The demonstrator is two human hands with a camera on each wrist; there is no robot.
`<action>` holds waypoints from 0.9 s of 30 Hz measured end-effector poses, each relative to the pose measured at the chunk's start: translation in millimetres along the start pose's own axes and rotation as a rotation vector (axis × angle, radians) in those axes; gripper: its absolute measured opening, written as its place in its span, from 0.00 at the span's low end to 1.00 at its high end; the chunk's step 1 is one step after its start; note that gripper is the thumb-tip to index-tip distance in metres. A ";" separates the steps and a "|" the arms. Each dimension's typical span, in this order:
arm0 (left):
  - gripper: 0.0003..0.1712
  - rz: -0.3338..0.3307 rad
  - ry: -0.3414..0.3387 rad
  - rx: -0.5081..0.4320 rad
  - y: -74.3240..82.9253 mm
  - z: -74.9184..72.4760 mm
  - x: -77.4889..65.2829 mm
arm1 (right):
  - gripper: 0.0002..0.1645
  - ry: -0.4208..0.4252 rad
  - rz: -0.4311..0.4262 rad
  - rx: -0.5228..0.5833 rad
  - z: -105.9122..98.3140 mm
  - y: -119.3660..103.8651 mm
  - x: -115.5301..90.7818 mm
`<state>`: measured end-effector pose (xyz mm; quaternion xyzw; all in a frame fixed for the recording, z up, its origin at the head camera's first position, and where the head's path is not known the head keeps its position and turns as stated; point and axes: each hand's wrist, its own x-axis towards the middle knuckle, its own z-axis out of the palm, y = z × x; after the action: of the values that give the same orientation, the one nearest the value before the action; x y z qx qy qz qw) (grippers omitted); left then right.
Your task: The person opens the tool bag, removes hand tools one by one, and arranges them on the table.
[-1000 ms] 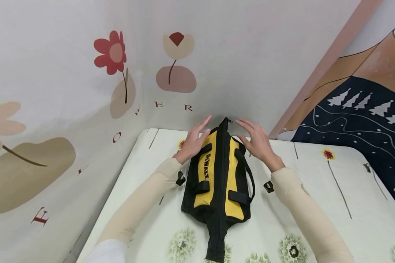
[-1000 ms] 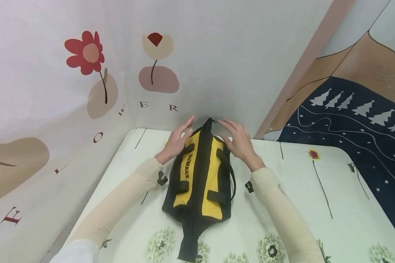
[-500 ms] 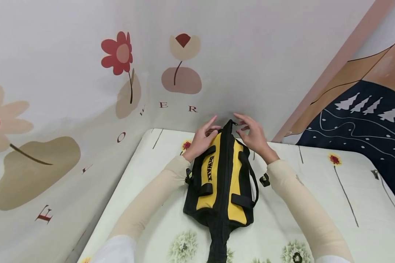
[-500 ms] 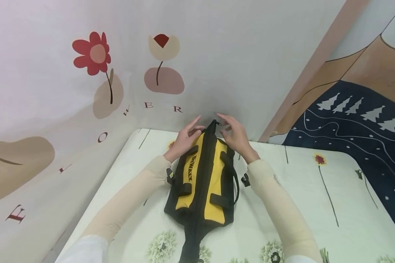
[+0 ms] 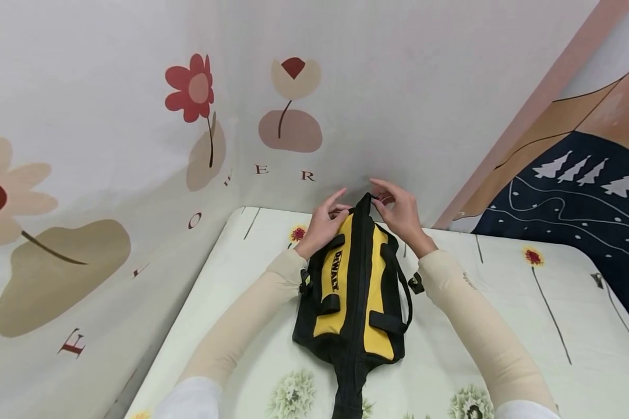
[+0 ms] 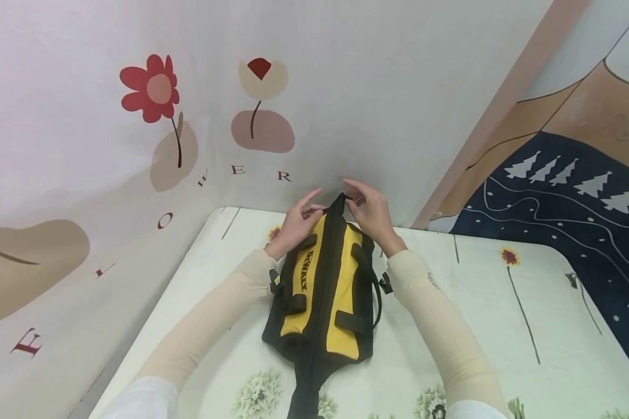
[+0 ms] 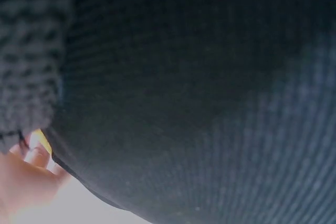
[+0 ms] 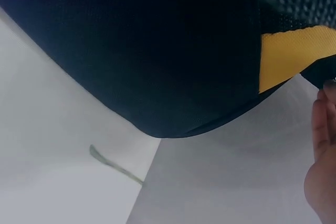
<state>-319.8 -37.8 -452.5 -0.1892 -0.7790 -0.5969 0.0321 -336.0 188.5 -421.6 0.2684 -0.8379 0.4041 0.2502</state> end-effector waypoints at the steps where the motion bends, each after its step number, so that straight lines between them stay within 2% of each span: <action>1: 0.34 0.002 0.001 -0.001 -0.3 0.2 -0.1 | 0.30 0.012 -0.003 0.000 0.4 -0.4 0.5; 7: 0.30 0.011 0.032 0.008 -3.2 -0.5 1.5 | 0.27 0.048 0.025 0.044 -0.3 -6.1 4.7; 14: 0.29 -0.005 0.110 0.020 -4.1 1.0 5.3 | 0.28 0.051 0.174 0.170 -3.3 -20.1 4.5; 21: 0.27 -0.034 0.182 0.072 -3.7 3.9 7.1 | 0.28 -0.016 0.234 0.250 -8.6 -34.1 1.2; 27: 0.26 -0.045 0.190 0.085 -0.5 2.4 11.0 | 0.30 -0.098 0.258 0.296 -16.3 -52.5 -4.6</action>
<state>-329.7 -32.8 -450.6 -0.1127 -0.8012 -0.5791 0.1002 -295.1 175.1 -387.1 0.2120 -0.8080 0.5380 0.1130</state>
